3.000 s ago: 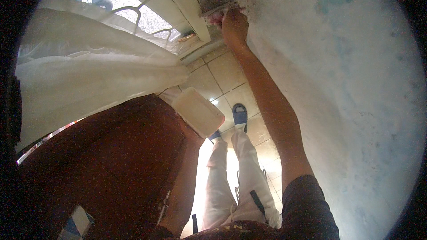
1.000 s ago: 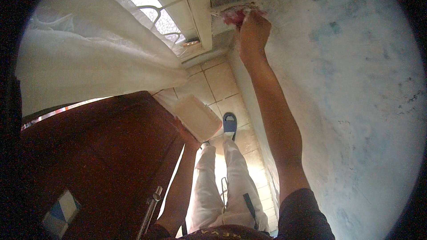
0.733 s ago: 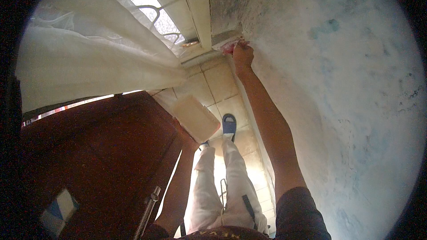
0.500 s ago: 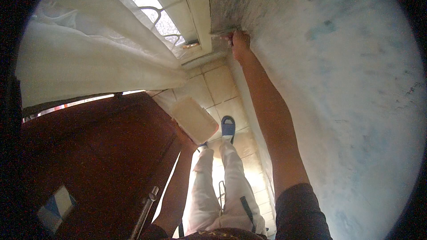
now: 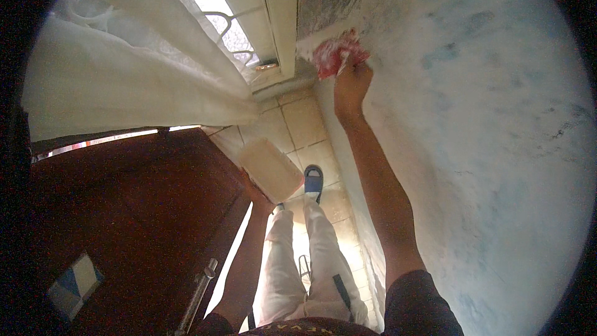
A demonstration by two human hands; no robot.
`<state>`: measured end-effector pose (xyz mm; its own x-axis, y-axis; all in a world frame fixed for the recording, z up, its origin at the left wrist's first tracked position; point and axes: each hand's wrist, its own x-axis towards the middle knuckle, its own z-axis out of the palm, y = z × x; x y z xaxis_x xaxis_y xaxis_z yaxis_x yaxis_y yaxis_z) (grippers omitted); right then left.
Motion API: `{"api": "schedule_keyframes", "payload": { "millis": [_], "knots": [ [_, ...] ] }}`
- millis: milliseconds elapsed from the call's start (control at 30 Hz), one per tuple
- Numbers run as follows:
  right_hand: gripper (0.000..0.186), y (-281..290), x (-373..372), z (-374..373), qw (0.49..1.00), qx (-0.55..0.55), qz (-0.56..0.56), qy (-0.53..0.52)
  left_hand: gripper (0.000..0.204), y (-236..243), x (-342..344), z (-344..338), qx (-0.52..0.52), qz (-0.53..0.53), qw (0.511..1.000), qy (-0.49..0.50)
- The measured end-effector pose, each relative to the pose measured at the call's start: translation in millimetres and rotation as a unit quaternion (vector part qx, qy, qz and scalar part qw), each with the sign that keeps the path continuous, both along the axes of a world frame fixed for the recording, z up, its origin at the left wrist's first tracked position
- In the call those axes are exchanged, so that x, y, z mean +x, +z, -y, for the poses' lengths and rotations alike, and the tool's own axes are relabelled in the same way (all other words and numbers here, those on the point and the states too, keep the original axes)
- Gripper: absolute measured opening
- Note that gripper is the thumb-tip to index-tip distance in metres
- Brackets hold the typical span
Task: The person applies white wall filler to the edge of a wall near a window using a red scraper, dipping the tool into a plastic container for more material.
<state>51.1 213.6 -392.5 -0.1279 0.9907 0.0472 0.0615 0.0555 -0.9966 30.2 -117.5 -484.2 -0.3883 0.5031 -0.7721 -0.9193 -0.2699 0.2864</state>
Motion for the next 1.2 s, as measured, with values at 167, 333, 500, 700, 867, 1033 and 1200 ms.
{"api": "schedule_keyframes", "payload": {
  "millis": [167,333,500,700,867,1033,1200],
  "knots": [
    [0.033,-125.0,2.8,-0.1,0.927,-0.372,0.003,-0.037,0.081,-20.8,-4.5,16.4,0.039,0.027,0.999,-0.002],
    [0.038,-157.8,-12.6,-23.1,0.917,-0.398,0.03,0.027,0.079,-46.2,-10.8,37.9,0.048,0.053,0.997,0.01],
    [0.022,-159.1,-20.5,-72.8,0.922,-0.376,-0.039,0.085,0.078,-43.5,-5.4,30.0,-0.006,0.043,0.999,0.008],
    [0.022,-37.6,-43.4,-66.6,0.963,-0.256,-0.028,0.08,0.078,-42.9,-0.8,32.7,-0.009,0.06,0.998,0.02],
    [0.023,62.5,-23.8,-22.9,0.99,-0.111,-0.077,0.035,0.082,-38.9,-1.7,20.4,0.015,0.05,0.999,-0.009],
    [0.021,-23.6,5.0,-2.0,0.995,-0.072,-0.055,-0.039,0.085,-29.8,-5.4,10.1,-0.008,0.013,1.0,-0.014],
    [0.02,-162.7,14.9,-13.3,0.967,-0.236,0.09,0.037,0.086,-28.4,-4.2,11.2,0.014,0.036,0.999,-0.02]
  ]
}}
